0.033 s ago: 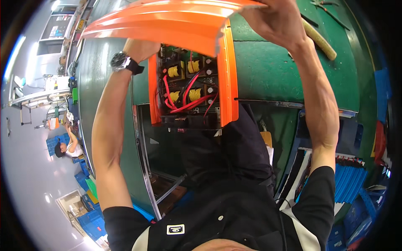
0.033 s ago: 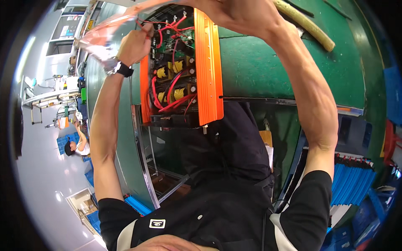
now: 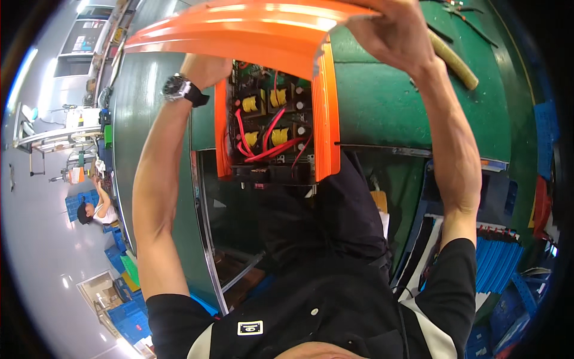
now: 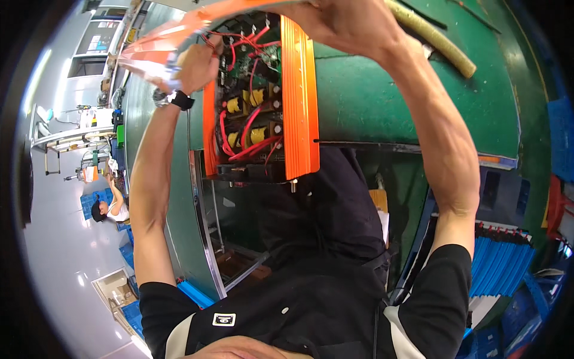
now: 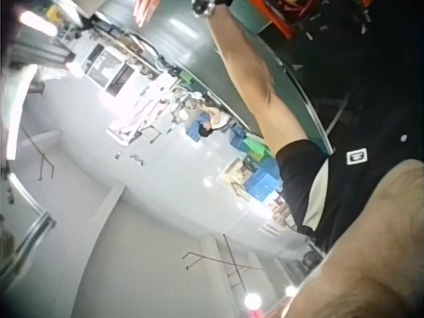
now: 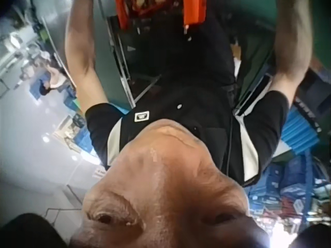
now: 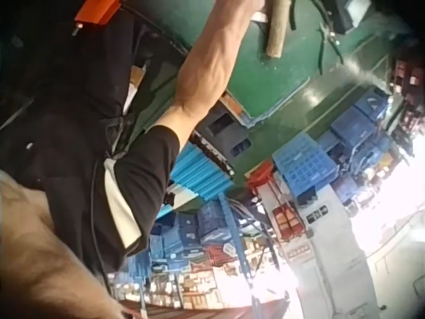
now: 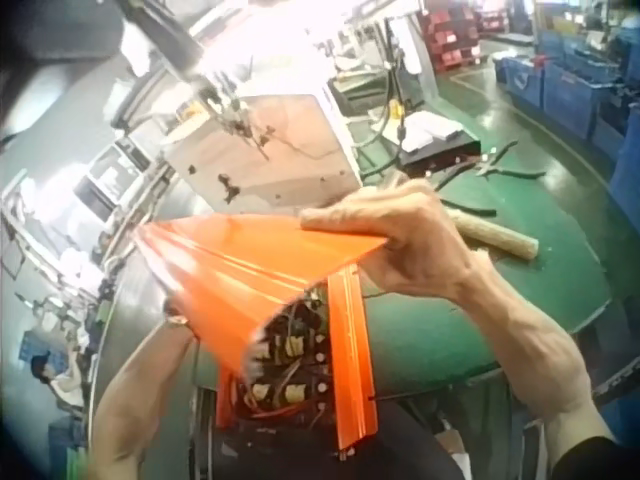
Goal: The person is assembling orange electronic power inverter units on a factory assembly line, using a rubber mallet and an electric screwdriver.
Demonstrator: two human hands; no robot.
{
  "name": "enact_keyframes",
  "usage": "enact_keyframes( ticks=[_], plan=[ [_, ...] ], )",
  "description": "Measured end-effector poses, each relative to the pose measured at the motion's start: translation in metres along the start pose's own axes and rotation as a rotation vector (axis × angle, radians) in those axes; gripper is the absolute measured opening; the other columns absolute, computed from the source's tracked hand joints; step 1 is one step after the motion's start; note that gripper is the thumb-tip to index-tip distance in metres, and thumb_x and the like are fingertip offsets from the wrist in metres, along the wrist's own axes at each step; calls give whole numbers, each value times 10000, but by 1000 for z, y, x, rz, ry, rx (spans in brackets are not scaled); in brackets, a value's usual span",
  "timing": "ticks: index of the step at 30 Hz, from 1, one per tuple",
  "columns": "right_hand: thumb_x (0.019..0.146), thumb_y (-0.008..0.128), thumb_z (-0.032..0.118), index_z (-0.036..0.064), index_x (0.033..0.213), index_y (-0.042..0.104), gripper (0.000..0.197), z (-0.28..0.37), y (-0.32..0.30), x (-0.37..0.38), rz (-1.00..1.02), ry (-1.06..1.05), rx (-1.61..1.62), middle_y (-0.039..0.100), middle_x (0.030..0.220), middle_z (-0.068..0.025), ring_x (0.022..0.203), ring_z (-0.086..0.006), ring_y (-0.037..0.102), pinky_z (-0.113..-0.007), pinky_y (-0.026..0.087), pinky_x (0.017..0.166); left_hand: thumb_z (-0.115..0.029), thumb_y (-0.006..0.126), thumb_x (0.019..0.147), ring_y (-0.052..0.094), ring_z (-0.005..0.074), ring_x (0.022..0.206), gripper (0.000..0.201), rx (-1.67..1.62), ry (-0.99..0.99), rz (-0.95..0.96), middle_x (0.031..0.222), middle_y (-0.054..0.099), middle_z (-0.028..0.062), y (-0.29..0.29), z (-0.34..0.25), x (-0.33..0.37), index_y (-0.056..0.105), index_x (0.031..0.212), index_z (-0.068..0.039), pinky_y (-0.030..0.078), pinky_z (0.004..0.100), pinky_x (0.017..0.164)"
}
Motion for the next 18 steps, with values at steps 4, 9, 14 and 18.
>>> enact_keyframes(
  ticks=[4,9,14,18],
  plan=[
    [767,681,-26,71,1163,779,419,0,10,-7,-2,17,-249,775,1067,-125,915,-263,740,-324,549,826,20,475,807,591,387,821,182,-47,-190,110,843,569,180,11,15,-16,526,978,-11,489,482,769],
    [769,678,-7,75,1164,776,415,-1,19,-9,48,74,-214,774,1060,-99,899,-259,725,-335,513,795,-158,664,870,691,414,787,179,-23,-444,-224,889,722,207,-15,-34,-43,707,964,-11,565,475,717],
    [775,710,46,88,1173,777,406,2,8,-7,45,-11,-317,770,1114,-90,883,-238,724,-305,467,815,-129,730,872,727,303,762,210,-62,-559,-478,880,743,157,-60,-103,-27,706,1034,3,573,400,733],
    [772,672,9,75,1180,773,425,6,15,-6,15,34,-233,775,1098,-101,906,-243,732,-300,472,818,-168,747,906,733,211,882,256,-591,-653,-196,971,755,123,-24,-75,-8,710,1111,-18,568,356,800]
  ],
)
Point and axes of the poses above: each hand's wrist, its own x-axis towards the middle knuckle, its own y-axis out of the palm, z = x × y, the point moved 2 cm from there along x, towards the middle knuckle
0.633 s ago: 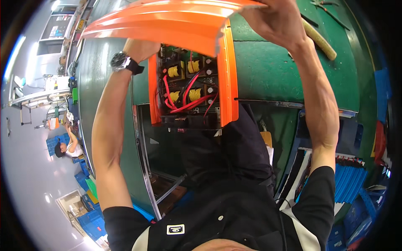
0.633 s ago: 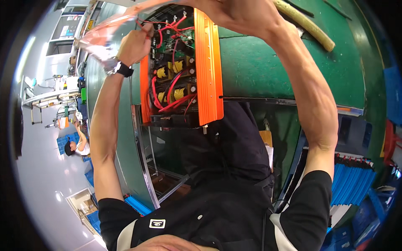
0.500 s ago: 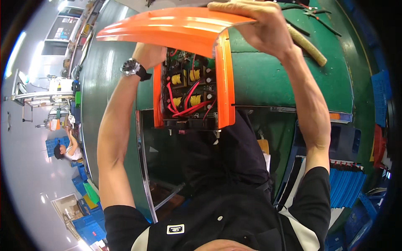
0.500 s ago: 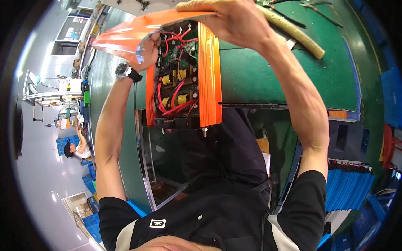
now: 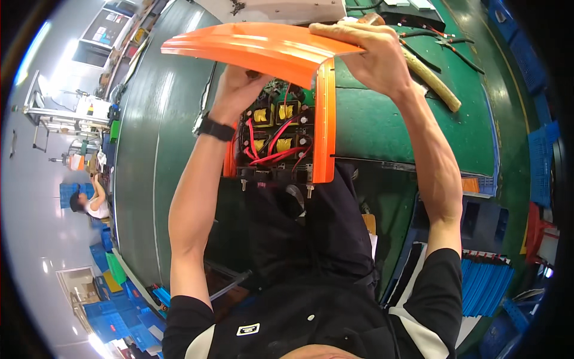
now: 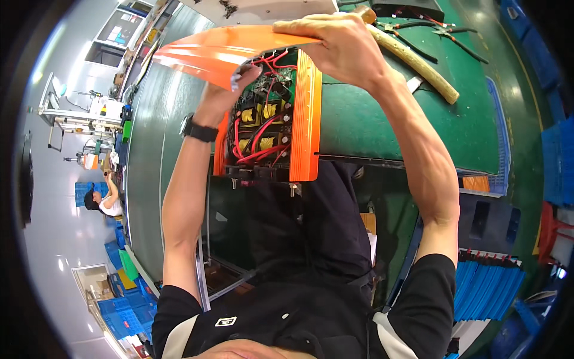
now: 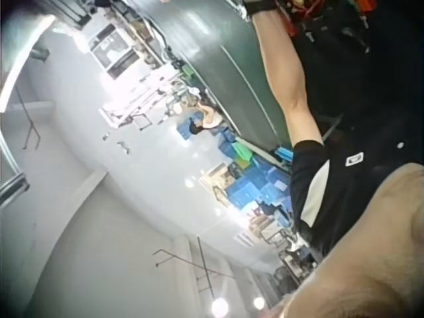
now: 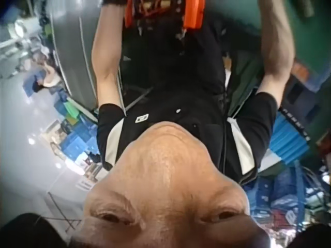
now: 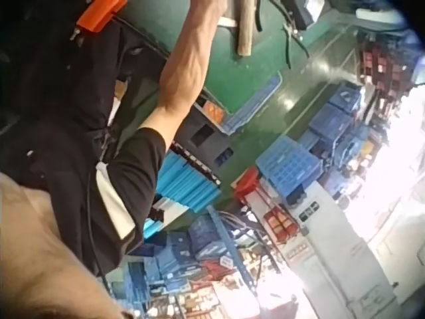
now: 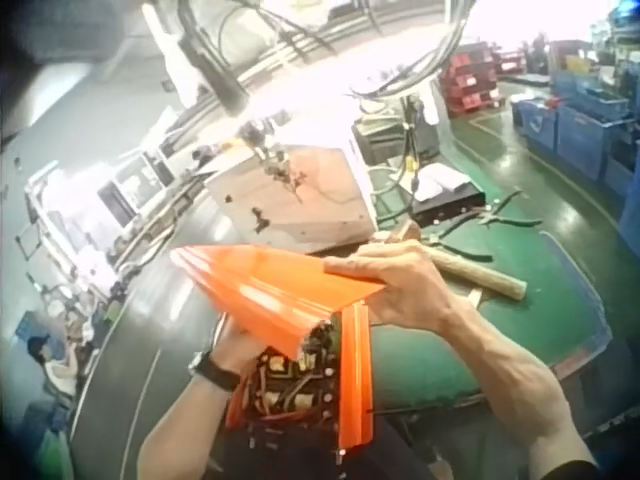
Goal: The person is assembling orange electronic power inverter units on a factory assembly line, using a rubber mallet and an electric screwdriver.
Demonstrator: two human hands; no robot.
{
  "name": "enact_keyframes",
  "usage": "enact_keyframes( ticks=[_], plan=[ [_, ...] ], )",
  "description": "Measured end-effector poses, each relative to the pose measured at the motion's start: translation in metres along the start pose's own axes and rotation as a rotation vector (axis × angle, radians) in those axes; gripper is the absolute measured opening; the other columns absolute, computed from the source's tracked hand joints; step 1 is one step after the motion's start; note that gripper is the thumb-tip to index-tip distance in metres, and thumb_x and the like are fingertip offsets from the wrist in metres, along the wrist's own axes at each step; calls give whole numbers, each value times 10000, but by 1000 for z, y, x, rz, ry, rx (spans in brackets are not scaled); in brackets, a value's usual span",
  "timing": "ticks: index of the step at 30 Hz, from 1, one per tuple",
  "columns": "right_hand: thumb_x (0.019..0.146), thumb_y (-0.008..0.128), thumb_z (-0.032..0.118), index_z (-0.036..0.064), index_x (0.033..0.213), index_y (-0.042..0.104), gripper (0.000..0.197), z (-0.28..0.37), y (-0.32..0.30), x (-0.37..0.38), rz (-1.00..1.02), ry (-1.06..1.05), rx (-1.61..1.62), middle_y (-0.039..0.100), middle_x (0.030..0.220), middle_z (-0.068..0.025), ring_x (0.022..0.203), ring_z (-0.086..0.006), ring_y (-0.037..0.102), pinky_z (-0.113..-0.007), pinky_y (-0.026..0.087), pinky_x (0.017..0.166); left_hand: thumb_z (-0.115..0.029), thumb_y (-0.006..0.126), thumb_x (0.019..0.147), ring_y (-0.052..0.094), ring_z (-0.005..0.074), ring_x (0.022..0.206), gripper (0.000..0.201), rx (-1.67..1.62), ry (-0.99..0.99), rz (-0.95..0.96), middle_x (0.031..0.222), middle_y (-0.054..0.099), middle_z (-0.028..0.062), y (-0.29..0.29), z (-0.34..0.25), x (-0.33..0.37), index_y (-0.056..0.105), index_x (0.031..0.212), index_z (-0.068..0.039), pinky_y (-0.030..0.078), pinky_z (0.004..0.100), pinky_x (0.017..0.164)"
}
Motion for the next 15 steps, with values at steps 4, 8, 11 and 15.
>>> enact_keyframes(
  ticks=[4,8,11,15],
  plan=[
    [725,652,-57,45,1180,764,480,-2,6,-5,37,6,29,765,1083,-146,947,-307,732,-356,553,876,-184,748,915,684,215,1099,362,-159,82,-25,1182,720,123,25,5,11,662,1231,-30,541,357,942],
    [714,615,-70,52,1186,762,510,2,13,0,67,9,81,763,1075,-151,966,-325,730,-371,565,897,-200,729,925,653,281,1165,391,-17,-65,18,1240,695,123,35,48,14,624,1262,-29,512,403,1018],
    [740,661,-34,54,1199,756,477,3,7,-1,82,1,39,761,1081,-147,970,-318,728,-368,565,897,-276,750,927,609,186,856,280,-23,18,-4,998,701,52,25,57,11,694,1077,-45,479,329,765],
    [746,624,-55,54,1177,766,467,-3,-3,-5,18,14,47,767,1080,-126,976,-289,733,-341,549,834,-184,741,935,637,101,606,171,-149,-130,60,785,709,26,-8,4,1,728,976,-18,494,259,539]
  ],
)
Point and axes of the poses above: each hand's wrist, its own x-axis towards the middle knuckle, its own y-axis out of the palm, z = x × y, the point moved 2 cm from there along x, towards the middle knuckle
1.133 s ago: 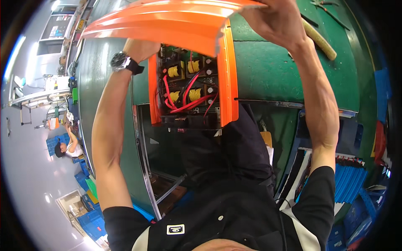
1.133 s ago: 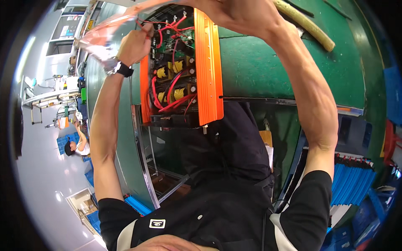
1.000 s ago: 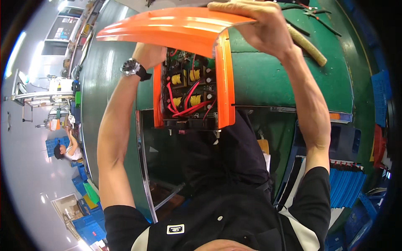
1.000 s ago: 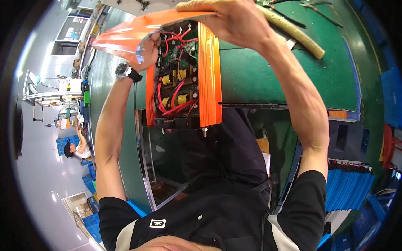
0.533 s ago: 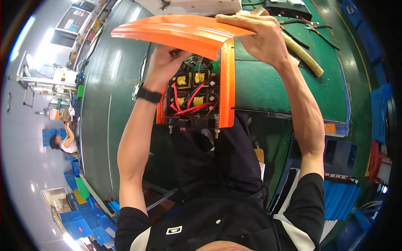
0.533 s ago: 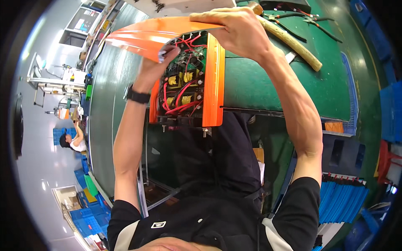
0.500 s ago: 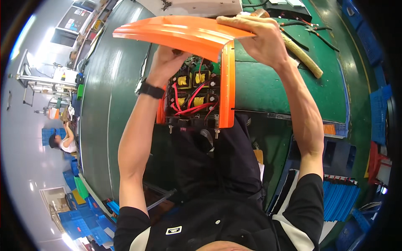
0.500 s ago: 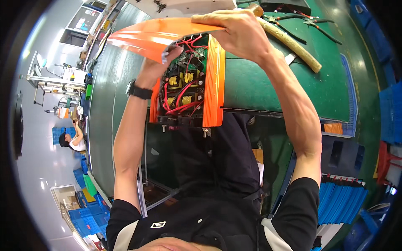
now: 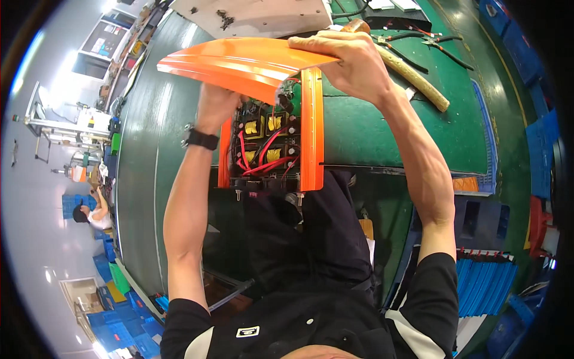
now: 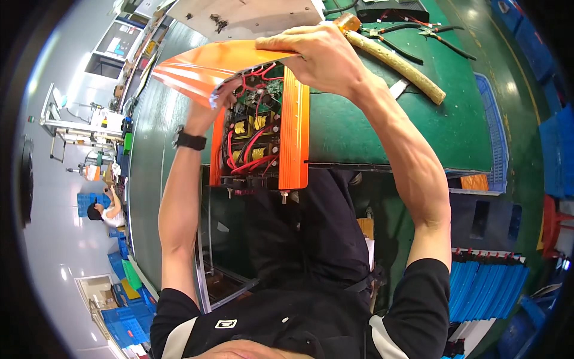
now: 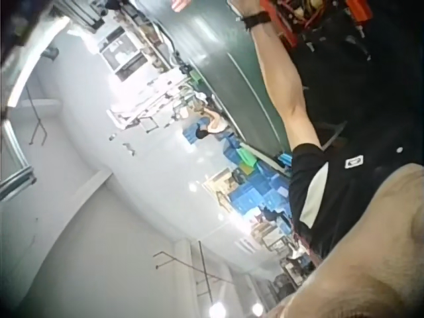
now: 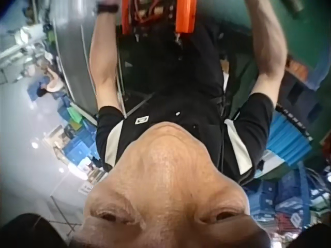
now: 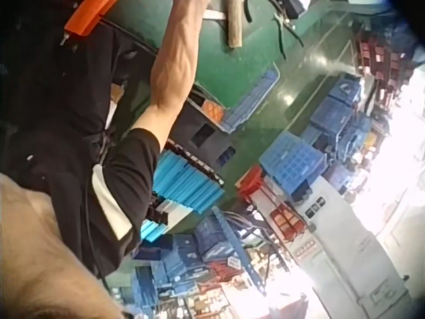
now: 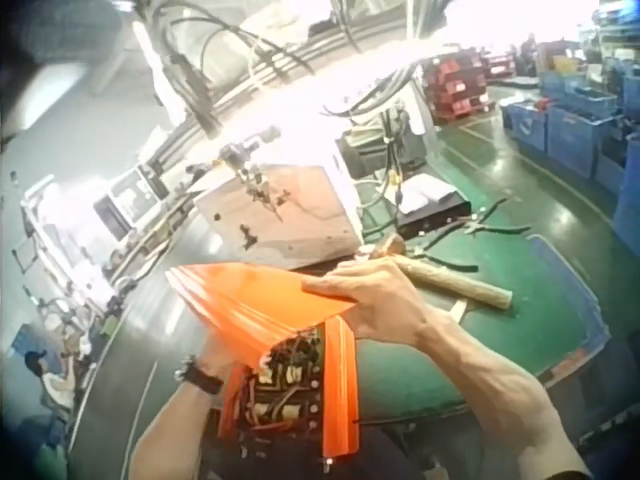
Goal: The person is assembling orange electronic power inverter units on a factory assembly line, using a rubber mallet and an electric screwdriver.
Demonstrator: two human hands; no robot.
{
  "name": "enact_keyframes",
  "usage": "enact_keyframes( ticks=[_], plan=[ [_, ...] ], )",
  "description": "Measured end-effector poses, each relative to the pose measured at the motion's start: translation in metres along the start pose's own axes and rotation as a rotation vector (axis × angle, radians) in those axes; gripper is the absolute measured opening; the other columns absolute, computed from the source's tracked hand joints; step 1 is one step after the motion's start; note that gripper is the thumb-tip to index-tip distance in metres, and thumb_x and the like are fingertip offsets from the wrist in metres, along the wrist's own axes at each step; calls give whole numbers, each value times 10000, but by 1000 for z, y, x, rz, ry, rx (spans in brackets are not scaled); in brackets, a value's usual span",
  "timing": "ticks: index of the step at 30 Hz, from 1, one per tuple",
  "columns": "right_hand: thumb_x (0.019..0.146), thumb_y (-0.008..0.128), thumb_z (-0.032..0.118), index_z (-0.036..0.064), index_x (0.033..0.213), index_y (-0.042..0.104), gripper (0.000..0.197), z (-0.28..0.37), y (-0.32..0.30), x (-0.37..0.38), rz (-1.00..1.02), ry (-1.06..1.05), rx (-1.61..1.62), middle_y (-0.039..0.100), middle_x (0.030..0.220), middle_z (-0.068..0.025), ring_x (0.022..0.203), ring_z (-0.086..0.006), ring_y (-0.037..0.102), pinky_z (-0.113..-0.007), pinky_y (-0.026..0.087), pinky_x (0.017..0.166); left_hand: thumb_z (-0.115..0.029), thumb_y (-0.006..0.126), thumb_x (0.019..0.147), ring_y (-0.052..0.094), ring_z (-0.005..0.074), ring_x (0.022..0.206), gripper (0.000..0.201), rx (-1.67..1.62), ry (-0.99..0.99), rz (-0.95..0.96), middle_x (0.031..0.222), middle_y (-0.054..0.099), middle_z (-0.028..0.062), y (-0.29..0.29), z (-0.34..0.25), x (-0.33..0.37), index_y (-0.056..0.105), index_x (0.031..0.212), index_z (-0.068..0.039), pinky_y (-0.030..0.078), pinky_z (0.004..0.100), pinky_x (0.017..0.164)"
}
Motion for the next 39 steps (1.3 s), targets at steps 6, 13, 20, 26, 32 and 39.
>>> enact_keyframes(
  ticks=[6,13,20,26,32,39],
  plan=[
    [782,657,-20,96,1174,781,427,-6,3,3,-50,-13,-22,776,1081,-93,852,-238,728,-304,489,804,-139,737,937,654,109,597,195,67,22,-218,793,736,67,-31,-16,-8,738,998,46,494,261,540],
    [842,718,112,138,1204,767,366,-7,1,2,12,22,-102,770,1062,-105,889,-284,736,-357,588,788,-174,737,926,696,147,583,221,207,-44,-270,758,750,91,-27,-16,5,753,1013,29,529,301,562],
    [800,691,-1,88,1171,780,393,-14,1,-3,52,49,-61,779,1049,-98,809,-236,723,-302,504,768,-172,683,904,759,231,714,202,119,-11,-259,835,769,127,-22,17,29,744,1034,-31,586,367,690],
    [785,697,8,-17,1181,743,400,-21,9,9,-172,-368,105,764,1054,-197,900,-300,753,-350,591,820,-285,709,976,521,87,546,216,480,242,-260,701,628,-19,-23,110,70,729,945,-72,441,272,551],
    [783,693,23,8,1213,738,433,-9,-12,-2,-16,-92,58,758,1113,-189,965,-303,749,-352,581,892,-387,713,965,592,71,596,378,477,225,-163,773,720,27,2,80,74,737,1033,-16,456,253,567],
    [780,635,-19,5,1210,737,443,1,-3,14,84,23,137,757,1135,-181,998,-301,746,-352,578,928,-258,711,986,607,94,553,299,345,244,-159,801,712,57,-19,103,68,714,1057,33,477,263,525]
  ],
)
Point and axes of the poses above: each hand's wrist, its own x-axis towards the middle knuckle, its own y-axis out of the palm, z = x × y, the point moved 2 cm from there along x, towards the middle knuckle
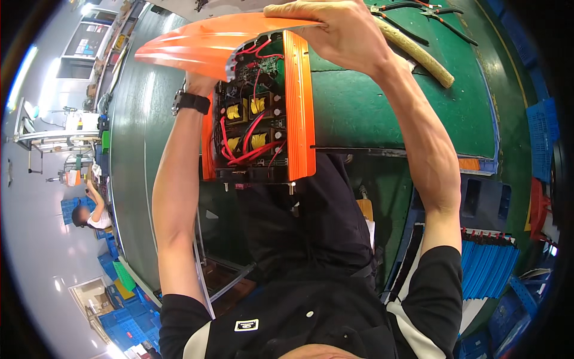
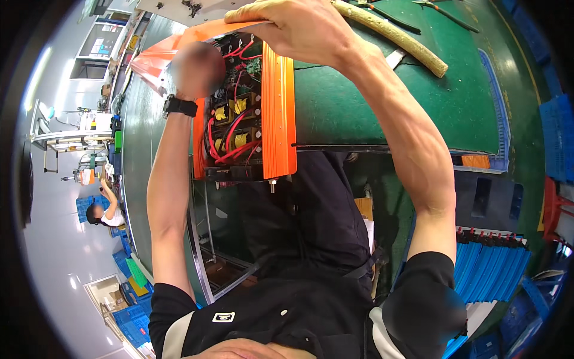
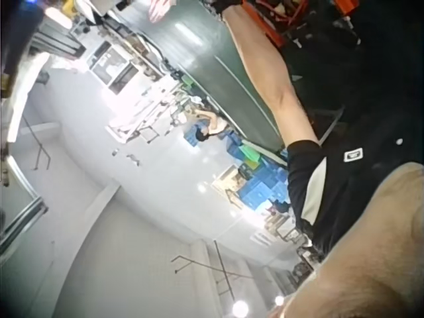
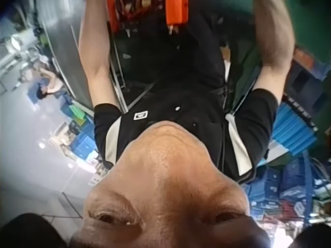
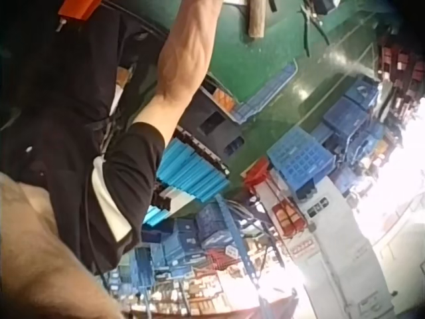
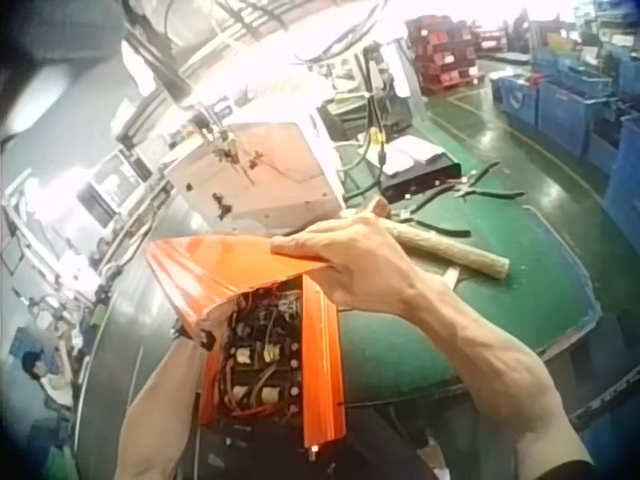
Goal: The person is assembling orange electronic power inverter units on a factory assembly line, using a rubber mallet and an electric screwdriver.
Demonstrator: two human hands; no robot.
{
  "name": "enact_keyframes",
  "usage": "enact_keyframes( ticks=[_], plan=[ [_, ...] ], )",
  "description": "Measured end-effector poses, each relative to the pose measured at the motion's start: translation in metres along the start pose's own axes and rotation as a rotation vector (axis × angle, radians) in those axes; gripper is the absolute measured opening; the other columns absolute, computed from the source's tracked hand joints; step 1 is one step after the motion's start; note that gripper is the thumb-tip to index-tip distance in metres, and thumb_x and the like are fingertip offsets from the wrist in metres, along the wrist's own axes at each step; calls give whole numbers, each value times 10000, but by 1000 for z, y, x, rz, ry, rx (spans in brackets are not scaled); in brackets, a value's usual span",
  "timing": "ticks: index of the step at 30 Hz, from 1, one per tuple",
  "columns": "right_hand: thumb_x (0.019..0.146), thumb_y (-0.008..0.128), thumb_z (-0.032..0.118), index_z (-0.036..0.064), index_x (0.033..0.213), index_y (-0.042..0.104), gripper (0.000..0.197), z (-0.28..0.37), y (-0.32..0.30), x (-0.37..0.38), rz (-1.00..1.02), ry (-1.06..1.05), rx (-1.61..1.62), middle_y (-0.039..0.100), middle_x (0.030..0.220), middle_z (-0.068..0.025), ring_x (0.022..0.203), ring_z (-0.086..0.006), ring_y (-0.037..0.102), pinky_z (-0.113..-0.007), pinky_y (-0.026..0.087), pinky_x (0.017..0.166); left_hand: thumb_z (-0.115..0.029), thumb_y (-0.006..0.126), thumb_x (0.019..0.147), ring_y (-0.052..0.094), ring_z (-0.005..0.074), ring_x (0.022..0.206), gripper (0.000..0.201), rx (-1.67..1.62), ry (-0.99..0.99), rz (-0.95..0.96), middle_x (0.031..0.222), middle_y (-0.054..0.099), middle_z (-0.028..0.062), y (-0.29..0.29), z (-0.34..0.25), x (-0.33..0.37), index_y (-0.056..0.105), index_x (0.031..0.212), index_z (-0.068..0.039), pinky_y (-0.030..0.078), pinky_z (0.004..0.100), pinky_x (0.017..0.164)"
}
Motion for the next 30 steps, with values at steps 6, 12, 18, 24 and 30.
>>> enact_keyframes(
  ticks=[6,12,18,24,30],
  plan=[
    [776,667,-8,10,1205,739,435,-3,-2,-10,1,-1,-41,757,1145,-172,1022,-302,740,-373,572,944,-159,677,1009,652,113,663,239,-468,-309,208,805,703,67,-1,-41,-15,700,1127,48,524,252,599],
    [763,659,-20,2,1202,737,447,-1,3,-10,-31,-141,-265,758,1136,-178,1011,-306,744,-367,581,920,-60,676,987,668,137,673,182,-595,-322,326,840,714,90,-5,-28,-10,687,1110,74,547,274,591],
    [749,651,-34,-16,1187,737,447,-6,0,-8,-13,-35,-48,757,1119,-195,980,-310,751,-370,598,878,4,682,955,665,147,604,161,-420,-355,328,840,717,101,-2,-38,-6,678,1098,78,533,269,521],
    [745,649,-36,-24,1170,739,434,-6,0,-8,-40,-74,-4,757,1117,-197,990,-304,757,-355,605,888,-17,659,969,655,125,573,163,-161,-296,399,824,718,97,-3,-53,-1,674,1100,79,529,272,506],
    [751,647,-47,-26,1177,735,436,-4,3,-6,-41,-65,12,760,1107,-192,974,-302,761,-350,613,872,-117,703,928,722,324,767,181,256,290,155,905,746,182,-8,-64,-15,719,1026,34,564,390,713]
  ],
)
Point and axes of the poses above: each hand's wrist, its own x-axis towards the middle knuckle, its own y-axis out of the palm, z = x × y, the point moved 2 cm from there along x, towards the middle knuckle
